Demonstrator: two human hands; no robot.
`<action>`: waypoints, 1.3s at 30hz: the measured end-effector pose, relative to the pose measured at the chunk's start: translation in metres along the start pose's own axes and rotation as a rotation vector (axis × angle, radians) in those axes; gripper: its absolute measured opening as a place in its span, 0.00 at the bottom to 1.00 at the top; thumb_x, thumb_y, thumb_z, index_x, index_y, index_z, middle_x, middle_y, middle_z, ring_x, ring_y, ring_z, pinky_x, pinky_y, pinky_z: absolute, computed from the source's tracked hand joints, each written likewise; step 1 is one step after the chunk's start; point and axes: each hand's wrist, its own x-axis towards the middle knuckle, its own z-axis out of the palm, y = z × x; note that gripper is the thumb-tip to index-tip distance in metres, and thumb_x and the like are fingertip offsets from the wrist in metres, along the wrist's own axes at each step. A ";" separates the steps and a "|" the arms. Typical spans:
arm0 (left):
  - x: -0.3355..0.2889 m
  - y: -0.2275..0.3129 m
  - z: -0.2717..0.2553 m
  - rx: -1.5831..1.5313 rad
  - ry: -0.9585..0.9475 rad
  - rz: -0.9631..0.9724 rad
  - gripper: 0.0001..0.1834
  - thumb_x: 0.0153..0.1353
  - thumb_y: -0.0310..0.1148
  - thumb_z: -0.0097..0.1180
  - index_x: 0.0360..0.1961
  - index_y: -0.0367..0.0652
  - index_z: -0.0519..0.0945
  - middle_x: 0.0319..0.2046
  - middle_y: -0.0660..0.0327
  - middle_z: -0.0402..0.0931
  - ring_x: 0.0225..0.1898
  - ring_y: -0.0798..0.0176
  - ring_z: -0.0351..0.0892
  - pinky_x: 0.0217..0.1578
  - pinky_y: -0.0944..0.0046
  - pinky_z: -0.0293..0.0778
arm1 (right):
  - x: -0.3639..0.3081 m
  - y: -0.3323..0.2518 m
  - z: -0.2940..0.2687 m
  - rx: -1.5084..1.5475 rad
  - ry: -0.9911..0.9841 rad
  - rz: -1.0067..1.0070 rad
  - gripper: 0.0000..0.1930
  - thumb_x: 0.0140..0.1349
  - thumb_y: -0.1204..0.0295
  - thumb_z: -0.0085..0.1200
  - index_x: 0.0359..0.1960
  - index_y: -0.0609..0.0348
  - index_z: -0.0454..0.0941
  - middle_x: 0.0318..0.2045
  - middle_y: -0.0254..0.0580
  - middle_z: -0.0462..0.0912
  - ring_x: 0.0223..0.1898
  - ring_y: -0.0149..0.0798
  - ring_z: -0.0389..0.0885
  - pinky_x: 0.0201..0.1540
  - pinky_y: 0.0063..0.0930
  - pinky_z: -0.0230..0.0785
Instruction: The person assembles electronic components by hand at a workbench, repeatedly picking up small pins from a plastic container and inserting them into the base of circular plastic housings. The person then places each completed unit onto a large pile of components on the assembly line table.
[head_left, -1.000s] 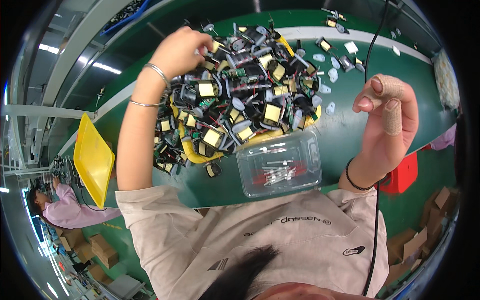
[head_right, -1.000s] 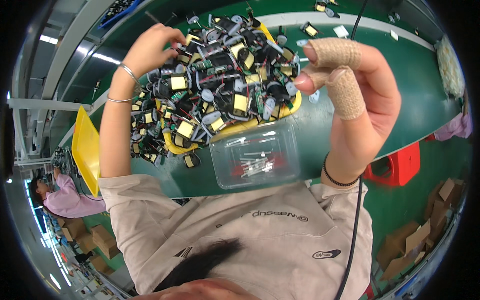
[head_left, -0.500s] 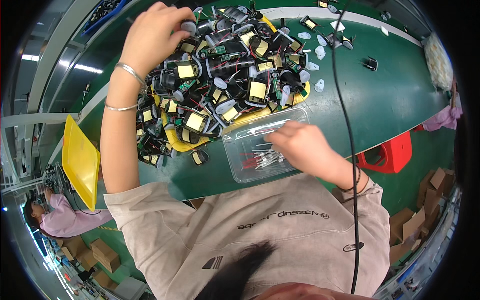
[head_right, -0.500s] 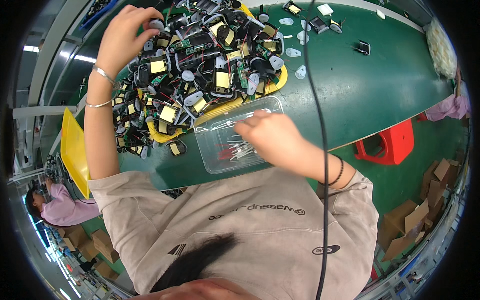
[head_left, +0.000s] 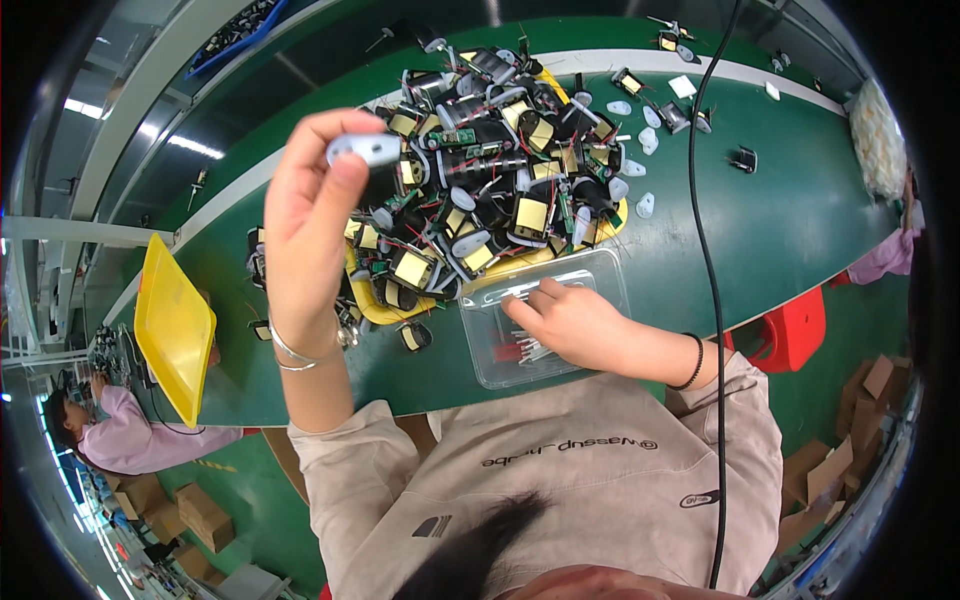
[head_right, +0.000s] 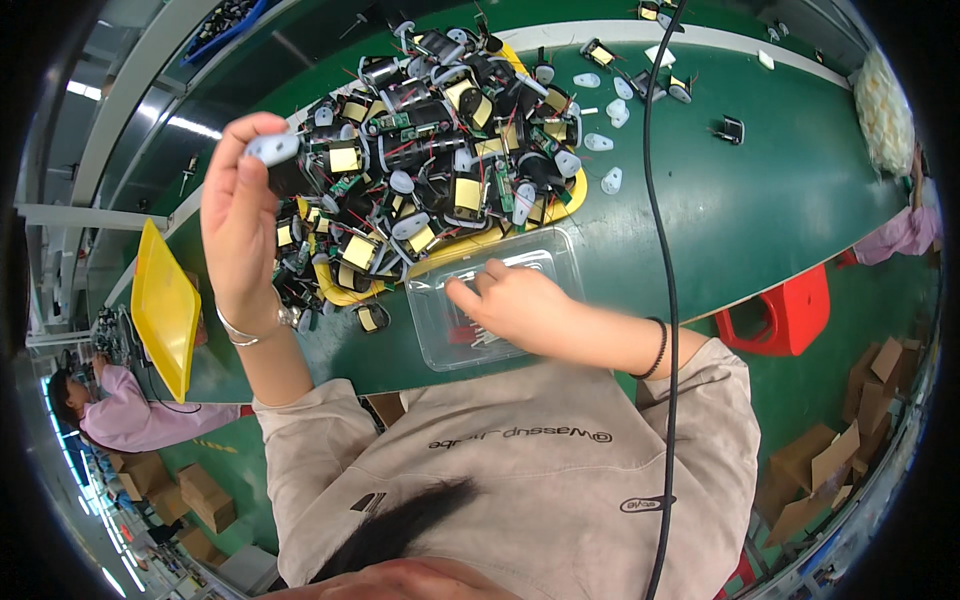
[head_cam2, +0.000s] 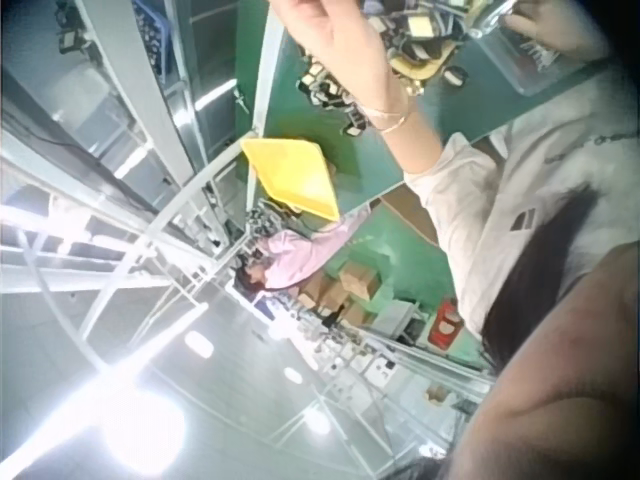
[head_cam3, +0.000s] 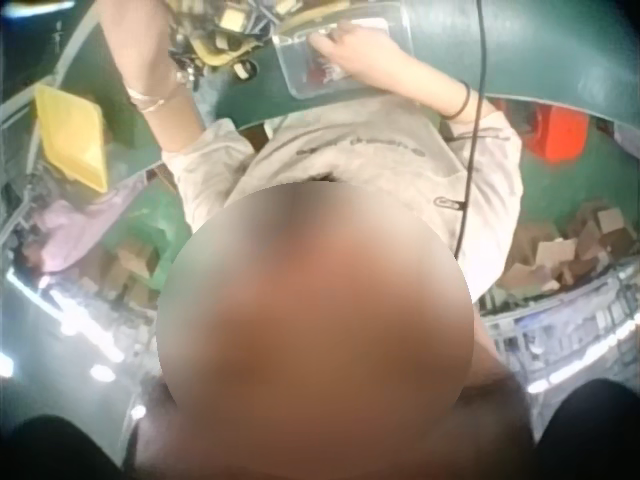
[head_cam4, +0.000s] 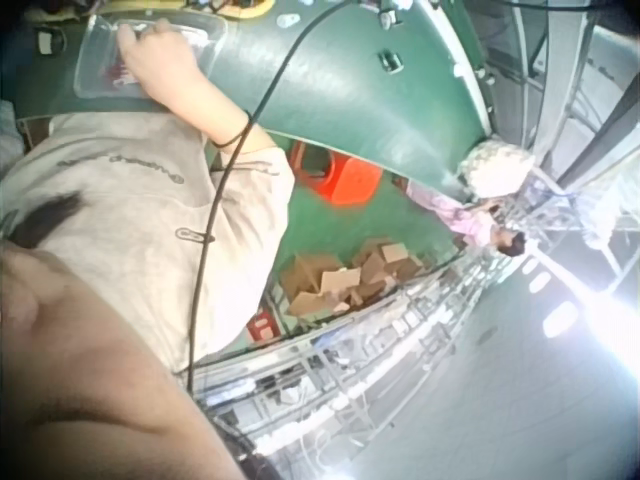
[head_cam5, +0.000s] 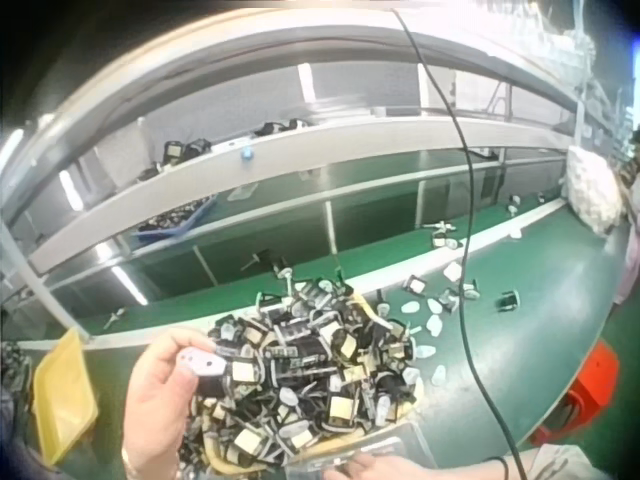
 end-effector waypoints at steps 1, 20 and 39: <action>-0.002 -0.005 0.000 -0.094 0.015 -0.039 0.14 0.59 0.31 0.55 0.45 0.37 0.72 0.37 0.66 0.73 0.39 0.76 0.70 0.41 0.77 0.65 | 0.001 0.003 -0.005 0.088 0.060 -0.024 0.22 0.41 0.78 0.55 0.42 0.60 0.66 0.21 0.38 0.75 0.27 0.39 0.76 0.24 0.25 0.72; -0.017 -0.026 0.048 -0.379 -0.363 -0.174 0.25 0.45 0.40 0.68 0.40 0.34 0.77 0.46 0.53 0.71 0.52 0.59 0.68 0.54 0.61 0.61 | 0.062 0.042 -0.085 1.475 0.979 -0.041 0.23 0.51 0.88 0.53 0.48 0.64 0.61 0.31 0.43 0.77 0.36 0.28 0.76 0.39 0.20 0.70; -0.022 -0.025 0.058 -0.095 -0.150 -0.056 0.21 0.46 0.22 0.63 0.44 0.37 0.73 0.44 0.54 0.78 0.46 0.59 0.79 0.46 0.62 0.72 | 0.033 0.036 -0.111 0.997 1.161 -0.023 0.12 0.42 0.89 0.56 0.31 0.72 0.73 0.28 0.52 0.80 0.31 0.40 0.80 0.36 0.30 0.74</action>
